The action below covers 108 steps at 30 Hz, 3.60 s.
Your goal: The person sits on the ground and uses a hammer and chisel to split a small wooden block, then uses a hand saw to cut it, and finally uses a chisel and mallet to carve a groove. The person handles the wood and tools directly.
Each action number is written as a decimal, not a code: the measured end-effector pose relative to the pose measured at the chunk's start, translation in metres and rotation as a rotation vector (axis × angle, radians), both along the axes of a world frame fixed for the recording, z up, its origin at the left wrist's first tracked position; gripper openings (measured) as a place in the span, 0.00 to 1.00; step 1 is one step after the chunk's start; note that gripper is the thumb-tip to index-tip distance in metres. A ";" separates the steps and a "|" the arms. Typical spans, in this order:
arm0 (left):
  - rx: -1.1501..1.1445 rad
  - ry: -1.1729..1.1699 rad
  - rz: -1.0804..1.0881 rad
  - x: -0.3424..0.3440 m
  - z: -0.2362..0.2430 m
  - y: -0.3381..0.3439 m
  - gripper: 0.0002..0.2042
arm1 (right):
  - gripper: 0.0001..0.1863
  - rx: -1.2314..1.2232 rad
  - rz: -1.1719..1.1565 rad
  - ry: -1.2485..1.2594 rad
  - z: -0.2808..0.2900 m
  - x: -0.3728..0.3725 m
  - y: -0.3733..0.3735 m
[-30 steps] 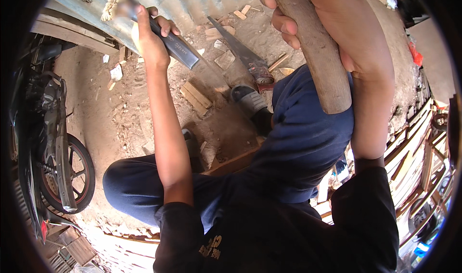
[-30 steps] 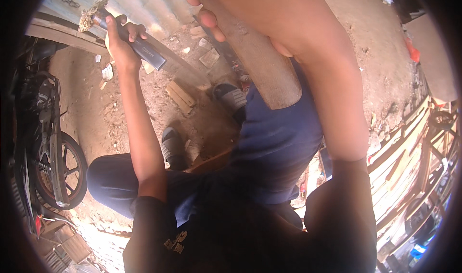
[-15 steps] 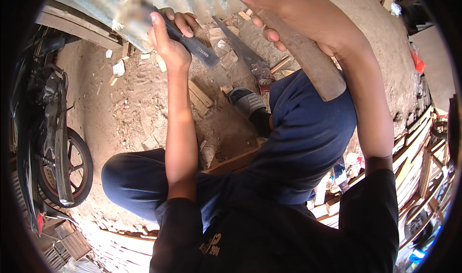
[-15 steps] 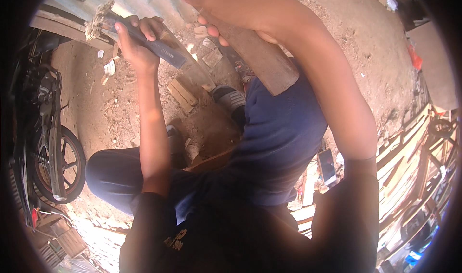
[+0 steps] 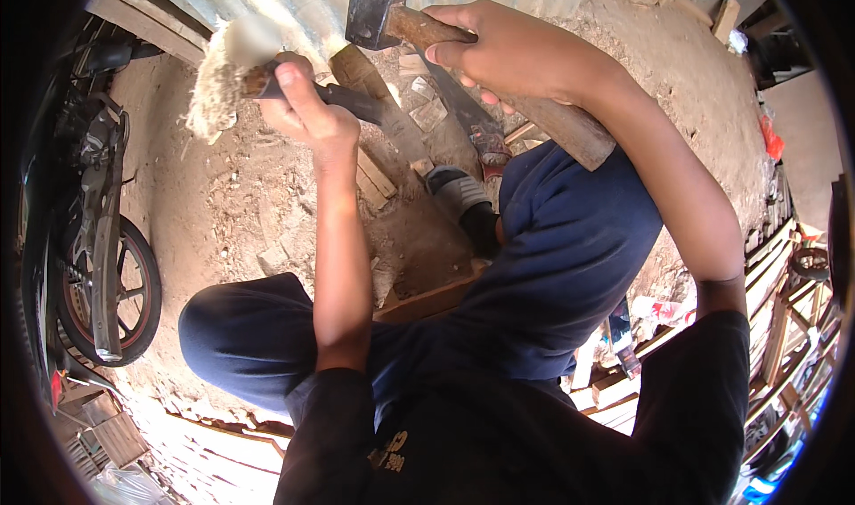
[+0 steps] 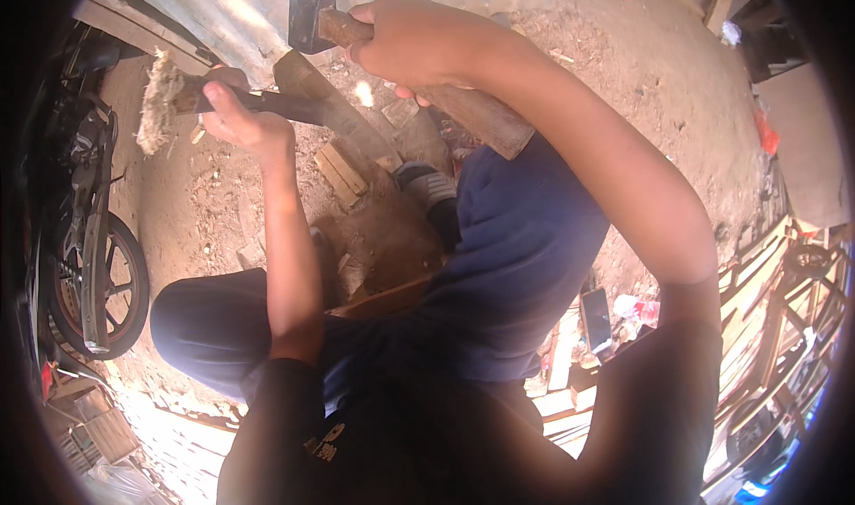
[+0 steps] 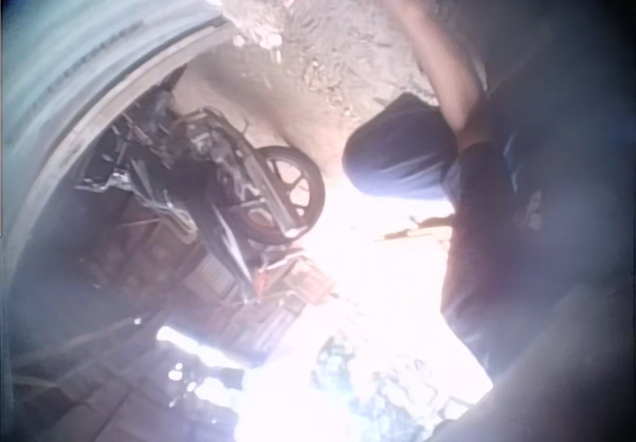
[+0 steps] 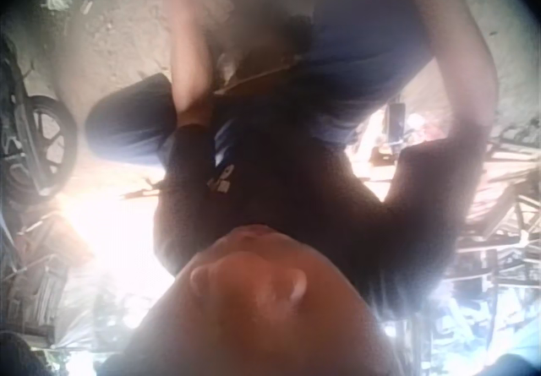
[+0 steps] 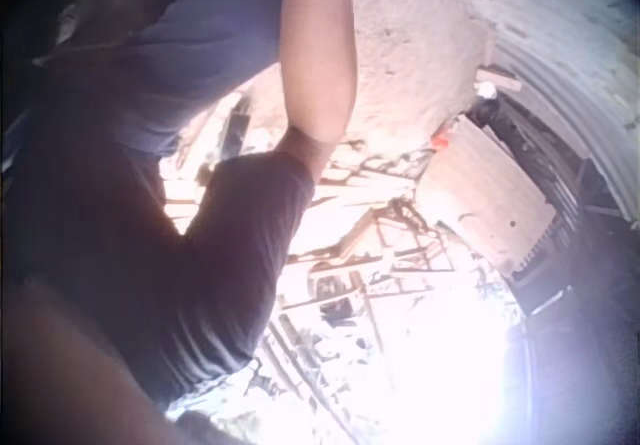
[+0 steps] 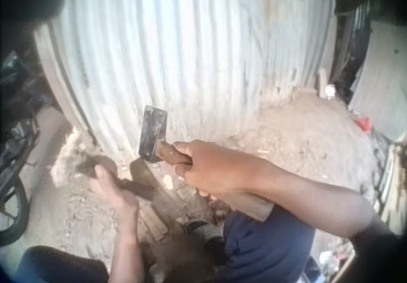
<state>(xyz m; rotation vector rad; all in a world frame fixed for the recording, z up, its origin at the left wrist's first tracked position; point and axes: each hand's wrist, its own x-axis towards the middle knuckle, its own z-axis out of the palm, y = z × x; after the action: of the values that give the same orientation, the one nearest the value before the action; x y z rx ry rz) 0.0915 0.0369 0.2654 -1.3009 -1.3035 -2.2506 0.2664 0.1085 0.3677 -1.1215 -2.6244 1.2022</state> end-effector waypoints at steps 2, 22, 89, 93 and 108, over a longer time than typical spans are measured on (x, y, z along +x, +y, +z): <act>0.101 -0.098 -0.144 -0.008 0.010 0.008 0.22 | 0.28 0.054 0.044 -0.092 0.001 -0.001 -0.001; 0.174 -0.611 -0.476 -0.024 -0.015 0.014 0.27 | 0.30 0.170 0.055 0.015 0.016 -0.015 -0.020; -0.036 -0.534 -0.943 -0.046 0.061 0.021 0.27 | 0.29 0.067 0.124 0.194 0.013 0.003 0.011; -0.069 -0.571 -1.036 -0.042 0.061 0.018 0.27 | 0.27 -0.123 -0.074 0.210 0.043 0.000 -0.020; -0.172 -0.650 -1.032 -0.041 0.056 0.026 0.27 | 0.25 0.207 -0.099 0.560 0.164 -0.005 -0.036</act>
<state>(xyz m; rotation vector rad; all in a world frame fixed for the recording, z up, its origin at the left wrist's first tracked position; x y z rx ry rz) 0.0509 0.0627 0.3215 -1.6080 -1.1209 -3.5688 0.2612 0.0729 0.5319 -0.7324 -2.1771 1.0107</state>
